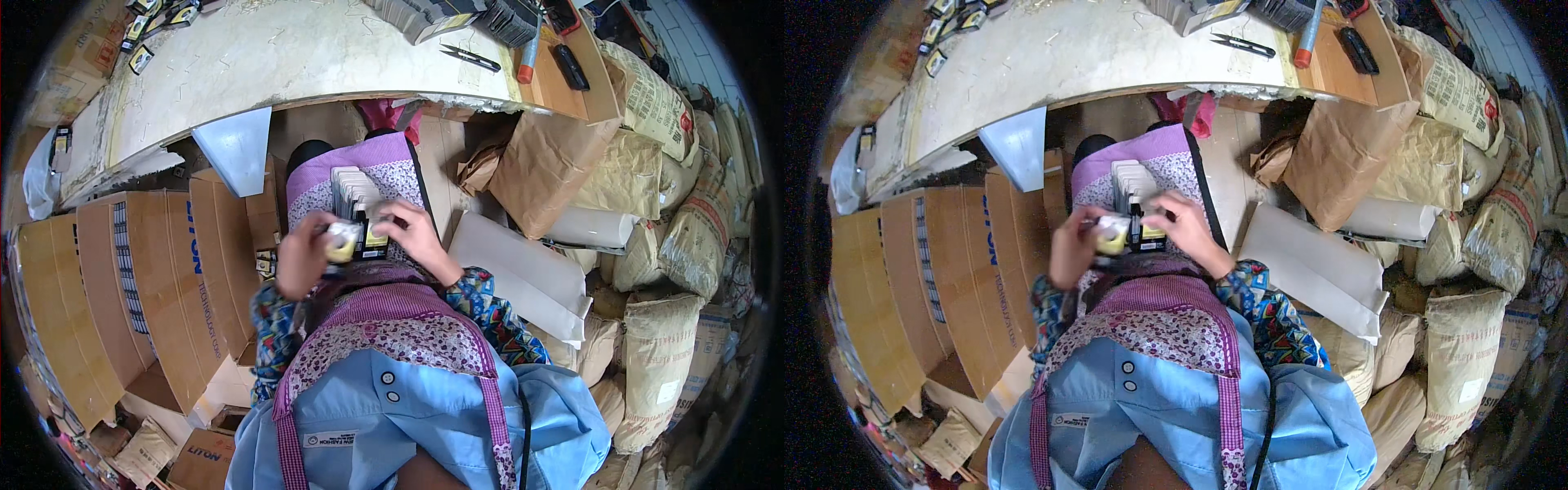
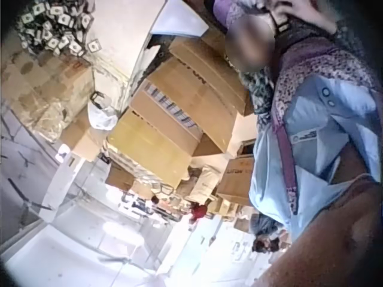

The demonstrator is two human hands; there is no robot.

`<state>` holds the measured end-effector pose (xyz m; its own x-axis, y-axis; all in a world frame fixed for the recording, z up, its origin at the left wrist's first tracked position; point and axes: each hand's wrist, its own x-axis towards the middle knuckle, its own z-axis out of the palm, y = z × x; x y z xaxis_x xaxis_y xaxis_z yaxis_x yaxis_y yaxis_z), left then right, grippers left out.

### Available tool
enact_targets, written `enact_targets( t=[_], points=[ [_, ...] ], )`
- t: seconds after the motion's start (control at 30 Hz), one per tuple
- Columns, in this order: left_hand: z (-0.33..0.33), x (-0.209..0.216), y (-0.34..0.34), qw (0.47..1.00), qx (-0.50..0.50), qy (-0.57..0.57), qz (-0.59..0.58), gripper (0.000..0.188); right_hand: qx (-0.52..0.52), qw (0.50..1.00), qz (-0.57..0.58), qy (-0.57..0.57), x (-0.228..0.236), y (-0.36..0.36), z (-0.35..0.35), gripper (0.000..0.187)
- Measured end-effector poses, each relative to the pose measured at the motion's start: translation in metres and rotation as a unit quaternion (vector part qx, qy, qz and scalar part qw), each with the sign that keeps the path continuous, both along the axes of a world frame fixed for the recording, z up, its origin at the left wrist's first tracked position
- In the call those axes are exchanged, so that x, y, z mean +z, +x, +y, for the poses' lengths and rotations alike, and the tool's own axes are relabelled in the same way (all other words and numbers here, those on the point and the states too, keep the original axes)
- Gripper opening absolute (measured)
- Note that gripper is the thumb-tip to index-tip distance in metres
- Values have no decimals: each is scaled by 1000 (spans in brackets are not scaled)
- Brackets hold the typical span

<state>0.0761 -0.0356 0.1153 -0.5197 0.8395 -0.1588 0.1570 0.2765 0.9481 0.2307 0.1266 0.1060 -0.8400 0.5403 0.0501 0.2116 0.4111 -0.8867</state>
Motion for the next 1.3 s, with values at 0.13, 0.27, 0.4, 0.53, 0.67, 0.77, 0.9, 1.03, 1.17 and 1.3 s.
enact_targets(
  t=[0.13,0.27,0.4,0.53,0.67,0.77,0.9,1.03,1.17,1.3],
  points=[
    [-10,18,-8,954,32,-81,286,21,27,946,-165,276,-11,6,-5,25],
    [14,-5,23,954,-1,85,288,43,-7,965,-113,238,7,-8,-8,20],
    [34,4,41,972,18,68,222,48,4,996,-42,-80,11,-8,-9,17],
    [32,-6,41,996,46,33,66,37,-17,991,11,-131,6,-9,-11,18],
    [33,-8,42,978,90,118,-149,27,-80,979,28,-183,5,-9,-16,16],
    [34,-12,36,976,35,135,-167,26,-24,988,4,-152,-2,-6,-12,16],
    [32,-7,37,979,43,120,-162,22,-84,985,83,-124,5,-12,-14,20],
    [32,-11,38,968,68,153,-188,20,-75,982,61,-161,-4,-8,-6,19],
    [29,-13,38,981,42,133,-137,21,-141,919,58,-364,2,-14,-4,14],
    [30,-19,38,976,59,149,-147,21,-55,958,-13,-282,11,-8,6,15]
  ],
)
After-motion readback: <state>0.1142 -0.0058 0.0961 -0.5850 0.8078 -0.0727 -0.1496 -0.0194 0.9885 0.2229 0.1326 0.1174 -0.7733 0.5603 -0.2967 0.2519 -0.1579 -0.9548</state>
